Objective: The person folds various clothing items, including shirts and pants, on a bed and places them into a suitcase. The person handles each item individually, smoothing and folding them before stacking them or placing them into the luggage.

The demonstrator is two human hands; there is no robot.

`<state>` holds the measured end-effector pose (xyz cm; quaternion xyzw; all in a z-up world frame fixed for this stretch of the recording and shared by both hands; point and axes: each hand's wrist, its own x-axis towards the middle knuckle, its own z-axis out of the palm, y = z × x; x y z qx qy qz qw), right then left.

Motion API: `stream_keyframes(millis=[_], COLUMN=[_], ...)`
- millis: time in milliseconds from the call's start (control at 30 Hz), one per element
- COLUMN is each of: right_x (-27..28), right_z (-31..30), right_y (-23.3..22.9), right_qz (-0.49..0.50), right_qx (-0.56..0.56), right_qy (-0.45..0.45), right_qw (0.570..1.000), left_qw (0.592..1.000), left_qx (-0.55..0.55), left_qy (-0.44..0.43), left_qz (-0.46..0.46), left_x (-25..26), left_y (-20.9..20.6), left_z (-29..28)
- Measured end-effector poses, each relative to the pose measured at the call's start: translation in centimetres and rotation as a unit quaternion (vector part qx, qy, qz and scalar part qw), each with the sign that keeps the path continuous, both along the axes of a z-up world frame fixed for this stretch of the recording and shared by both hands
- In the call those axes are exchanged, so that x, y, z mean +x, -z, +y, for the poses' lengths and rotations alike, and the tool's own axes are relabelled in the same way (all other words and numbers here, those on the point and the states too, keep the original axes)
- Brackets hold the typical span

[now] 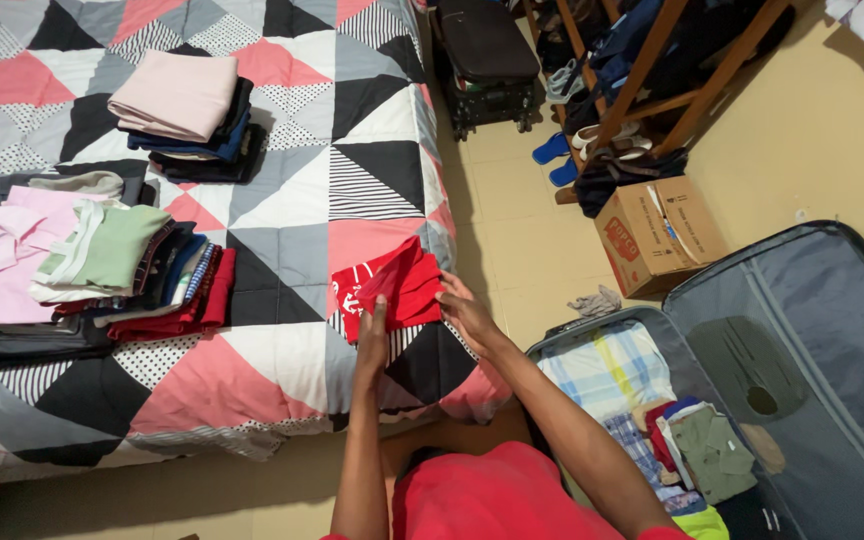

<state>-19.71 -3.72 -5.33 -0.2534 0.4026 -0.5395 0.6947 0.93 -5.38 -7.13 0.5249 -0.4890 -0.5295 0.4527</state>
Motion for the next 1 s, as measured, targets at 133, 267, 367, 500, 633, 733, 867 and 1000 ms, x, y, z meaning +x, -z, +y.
stream_keyframes(millis=[133,267,367,500,633,733,867,1000], right_x=[0.2,-0.2,-0.7,-1.5,-1.0,0.4,4.2,9.5], right_z=[-0.4,-2.2,-3.2,-4.2,-6.3,-7.3,-7.1,-4.5], right_y=[1.0,3.9,4.7,3.0,0.9,-0.8,-5.9,-12.3], right_qz=[0.083,0.173,0.214,0.404,0.520,0.587,0.594,0.332], right_qx=[-0.025,-0.067,-0.070,-0.200,-0.265,-0.319,-0.246,-0.355], right_qy=[0.017,0.044,0.044,0.059,0.054,0.058,-0.028,-0.165], right_qw=[0.996,0.982,0.973,0.891,0.810,0.741,0.765,0.858], left_qw=[0.998,0.999,0.998,0.999,0.992,0.995,0.976,0.880], left_qx=[0.027,0.033,0.050,-0.035,-0.124,-0.096,-0.205,-0.122], left_qy=[0.015,0.019,0.001,-0.021,-0.023,-0.030,-0.064,-0.112], left_qz=[-0.051,-0.037,-0.025,-0.004,-0.026,-0.024,-0.042,0.445], left_x=[0.2,0.0,0.2,1.0,1.7,1.6,2.2,2.8], left_y=[0.8,0.4,0.5,3.1,6.0,7.0,5.7,-2.4], left_z=[-0.2,0.0,0.1,-0.1,-0.7,-1.0,-0.7,0.5])
